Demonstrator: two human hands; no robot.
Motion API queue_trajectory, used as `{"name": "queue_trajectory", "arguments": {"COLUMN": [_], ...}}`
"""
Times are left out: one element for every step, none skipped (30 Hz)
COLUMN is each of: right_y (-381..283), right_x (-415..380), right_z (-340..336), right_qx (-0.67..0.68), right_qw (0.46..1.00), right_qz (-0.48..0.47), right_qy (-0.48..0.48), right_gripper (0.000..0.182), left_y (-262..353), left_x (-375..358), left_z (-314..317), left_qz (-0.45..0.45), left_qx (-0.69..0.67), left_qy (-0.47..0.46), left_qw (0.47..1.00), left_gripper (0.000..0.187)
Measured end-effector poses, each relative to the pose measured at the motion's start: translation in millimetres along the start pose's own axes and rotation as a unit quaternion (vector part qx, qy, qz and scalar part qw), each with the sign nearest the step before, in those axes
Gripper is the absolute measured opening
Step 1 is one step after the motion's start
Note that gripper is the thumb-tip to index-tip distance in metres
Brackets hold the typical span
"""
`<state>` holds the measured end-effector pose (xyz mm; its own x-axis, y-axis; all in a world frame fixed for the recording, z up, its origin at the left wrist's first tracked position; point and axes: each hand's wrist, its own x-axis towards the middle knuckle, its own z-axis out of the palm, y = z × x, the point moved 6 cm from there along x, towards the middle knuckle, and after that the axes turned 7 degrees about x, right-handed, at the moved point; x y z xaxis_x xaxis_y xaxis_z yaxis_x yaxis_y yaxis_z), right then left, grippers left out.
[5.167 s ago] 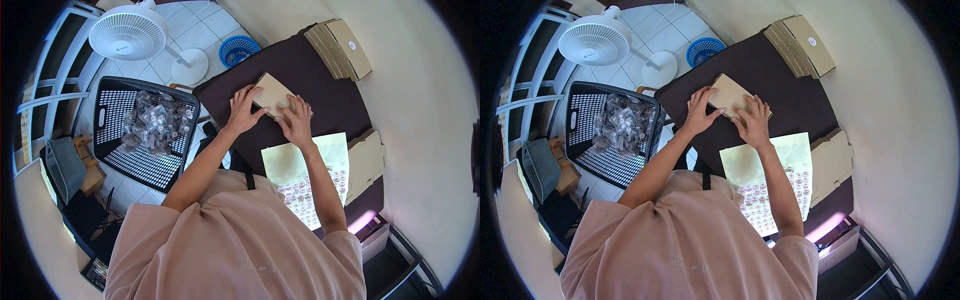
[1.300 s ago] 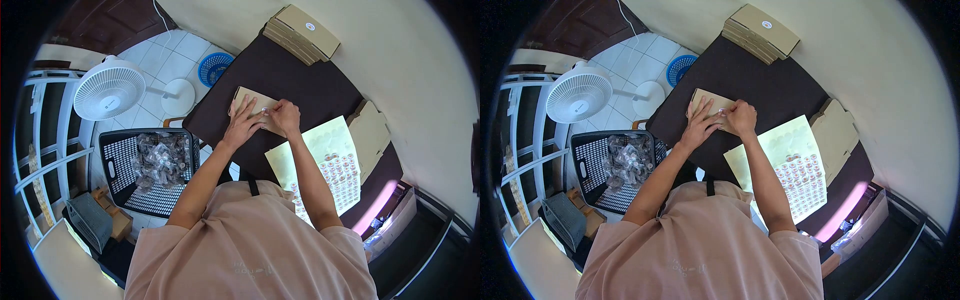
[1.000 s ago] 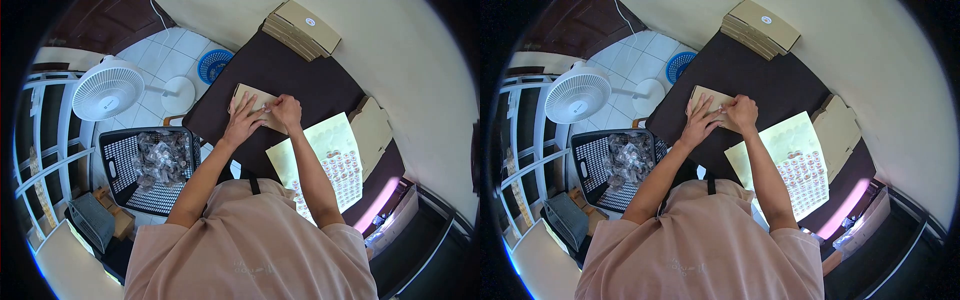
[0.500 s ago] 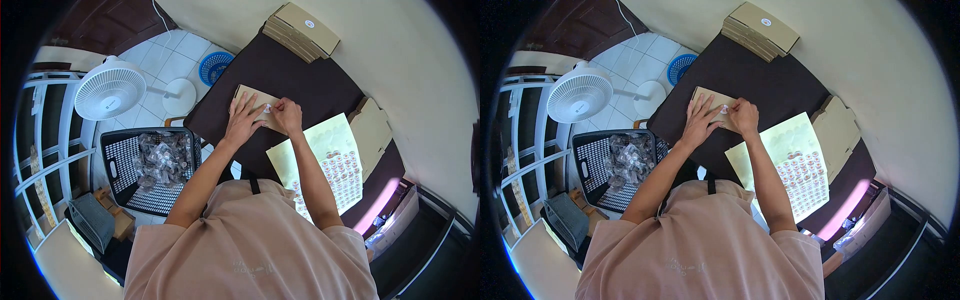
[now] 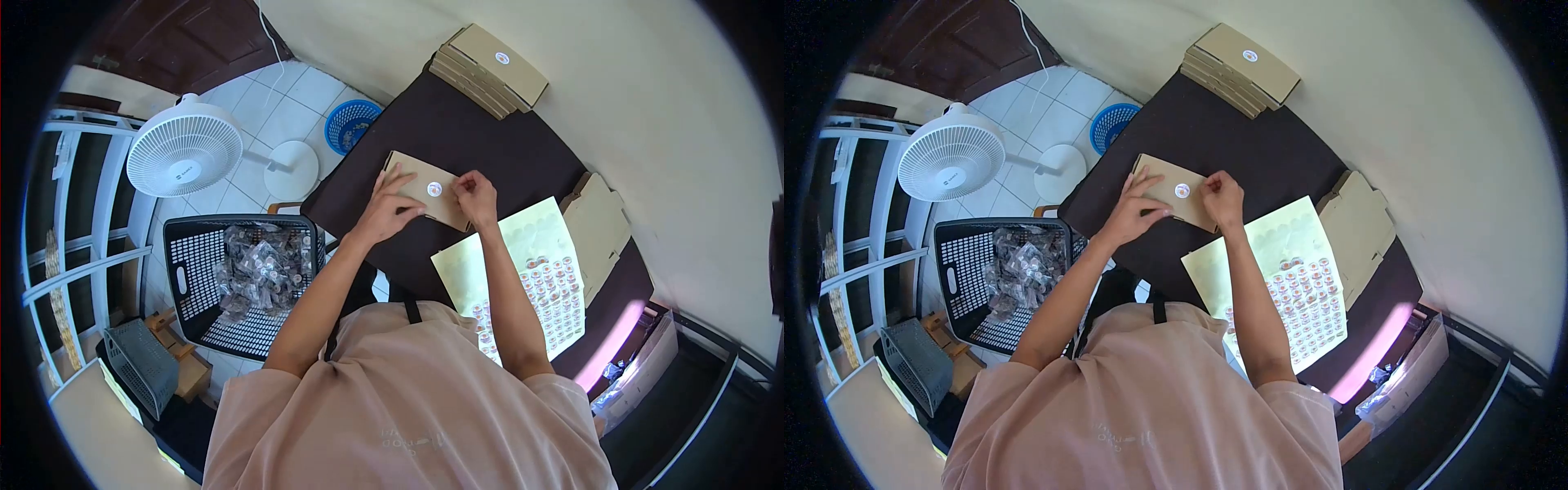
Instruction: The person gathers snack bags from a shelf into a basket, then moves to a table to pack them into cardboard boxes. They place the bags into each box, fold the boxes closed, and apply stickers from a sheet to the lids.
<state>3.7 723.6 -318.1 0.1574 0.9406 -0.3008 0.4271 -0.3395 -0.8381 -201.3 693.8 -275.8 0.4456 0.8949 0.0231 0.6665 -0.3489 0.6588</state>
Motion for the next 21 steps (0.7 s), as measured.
{"name": "queue_trajectory", "arguments": {"right_y": [4, 8, 6, 3, 6, 8, 22, 36, 35, 28, 32, 30, 32, 31, 30, 20, 13, -1, -6, -6, -5], "right_x": [-3, -7, -11, -19, -25, -27, -28, -30, -31, -34, -37, -41, -44, -45, -47, -48, -49, -49, -47, -43, -37], "right_z": [-5, -8, -19, -30, -37, -37, -31, -26, -18, -13, -11, -12, -14, -15, -16, -20, -21, -25, -24, -25, -26], "right_qx": [0.054, 0.054, -0.005, -0.065, -0.092, -0.091, -0.069, -0.045, -0.049, -0.099, -0.056, -0.013, -0.012, 0.047, 0.107, 0.109, 0.183, 0.256, 0.326, 0.327, 0.341], "right_qw": [0.998, 0.998, 0.996, 0.981, 0.971, 0.971, 0.983, 0.988, 0.993, 0.991, 0.993, 0.992, 0.992, 0.992, 0.989, 0.988, 0.978, 0.960, 0.935, 0.935, 0.929], "right_qz": [0.027, 0.027, -0.026, -0.079, -0.085, -0.087, -0.012, 0.064, 0.070, 0.032, 0.069, 0.106, 0.105, 0.078, 0.051, 0.054, 0.084, 0.112, 0.138, 0.138, 0.145], "right_qy": [0.000, -0.002, 0.081, 0.163, 0.204, 0.205, 0.169, 0.133, 0.084, 0.083, 0.076, 0.067, 0.070, 0.082, 0.093, 0.092, 0.057, 0.022, -0.013, -0.011, -0.004], "right_gripper": [0.016, 0.016, 0.019, 0.021, 0.036, 0.036, 0.041, 0.047, 0.057, 0.055, 0.053, 0.051, 0.051, 0.053, 0.058, 0.058, 0.064, 0.071, 0.079, 0.079, 0.078], "left_y": [-6, -19, -27, -25, -32, -38, -45, -49, -48, -46, -48, -42, -36, -32, -29, -29, -29, -32, -36, -40, -41], "left_x": [0, -3, -6, -6, -10, -13, -14, -17, -17, -15, -16, -16, -16, -13, -9, -6, -2, 3, 12, 21, 30], "left_z": [-3, -15, -26, -27, -30, -36, -25, -14, -3, 4, 6, 2, -4, -9, -11, -6, -1, 0, 3, 5, 5], "left_qz": [-0.001, -0.054, -0.106, -0.106, -0.193, -0.277, -0.285, -0.283, -0.277, -0.269, -0.276, -0.272, -0.280, -0.289, -0.289, -0.296, -0.297, -0.297, -0.289, -0.282, -0.280], "left_qx": [0.001, -0.063, -0.125, -0.125, -0.054, 0.018, 0.019, 0.019, 0.029, 0.038, 0.005, 0.005, -0.033, -0.070, -0.069, -0.207, -0.341, -0.340, -0.357, -0.375, -0.375], "left_qy": [0.003, 0.079, 0.154, 0.154, 0.169, 0.183, 0.179, 0.179, 0.156, 0.133, 0.148, 0.148, 0.139, 0.131, 0.130, 0.132, 0.132, 0.130, 0.125, 0.119, 0.117], "left_qw": [1.000, 0.993, 0.974, 0.974, 0.965, 0.943, 0.942, 0.942, 0.948, 0.953, 0.950, 0.951, 0.949, 0.946, 0.946, 0.923, 0.882, 0.883, 0.879, 0.875, 0.876], "left_gripper": [0.018, 0.020, 0.021, 0.021, 0.027, 0.033, 0.046, 0.046, 0.046, 0.047, 0.047, 0.047, 0.049, 0.052, 0.052, 0.054, 0.057, 0.057, 0.058, 0.060, 0.060]}}
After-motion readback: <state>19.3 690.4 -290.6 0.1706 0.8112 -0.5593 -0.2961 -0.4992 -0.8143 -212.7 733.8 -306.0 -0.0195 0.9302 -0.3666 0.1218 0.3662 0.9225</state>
